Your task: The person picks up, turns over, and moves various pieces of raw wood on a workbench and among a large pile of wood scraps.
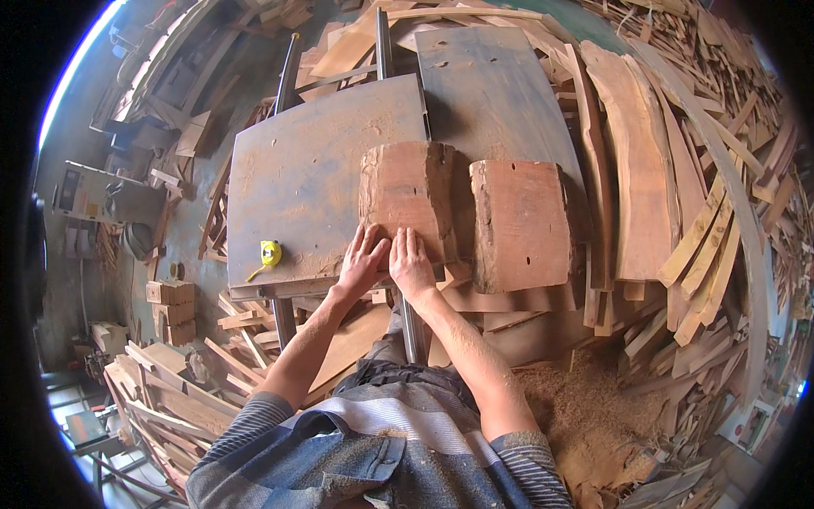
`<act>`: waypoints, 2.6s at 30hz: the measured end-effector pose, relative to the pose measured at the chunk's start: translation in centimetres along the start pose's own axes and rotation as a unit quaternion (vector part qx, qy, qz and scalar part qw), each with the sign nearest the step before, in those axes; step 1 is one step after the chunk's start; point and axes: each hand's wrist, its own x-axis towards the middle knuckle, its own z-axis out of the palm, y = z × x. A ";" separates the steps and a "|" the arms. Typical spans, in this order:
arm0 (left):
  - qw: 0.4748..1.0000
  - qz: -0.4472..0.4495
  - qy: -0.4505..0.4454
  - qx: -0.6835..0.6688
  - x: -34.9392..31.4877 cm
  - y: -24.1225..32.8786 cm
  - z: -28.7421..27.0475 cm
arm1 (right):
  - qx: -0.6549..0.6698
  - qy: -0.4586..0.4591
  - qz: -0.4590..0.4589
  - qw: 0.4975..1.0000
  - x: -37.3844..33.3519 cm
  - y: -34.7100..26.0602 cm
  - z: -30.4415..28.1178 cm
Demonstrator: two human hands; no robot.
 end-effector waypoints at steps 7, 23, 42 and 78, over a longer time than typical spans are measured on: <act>1.000 0.004 0.012 0.002 1.1 -1.0 0.2 | 0.002 0.014 0.008 1.000 1.5 0.6 0.3; 1.000 -0.004 -0.006 -0.010 3.6 -2.0 -0.5 | -0.006 0.022 -0.001 1.000 3.8 1.9 0.9; 1.000 -0.011 -0.012 -0.013 5.9 -3.6 -0.4 | -0.005 0.018 -0.001 1.000 6.5 3.2 0.6; 1.000 0.021 0.010 0.020 16.1 -10.4 -1.1 | -0.013 0.024 0.018 0.999 17.5 7.2 3.6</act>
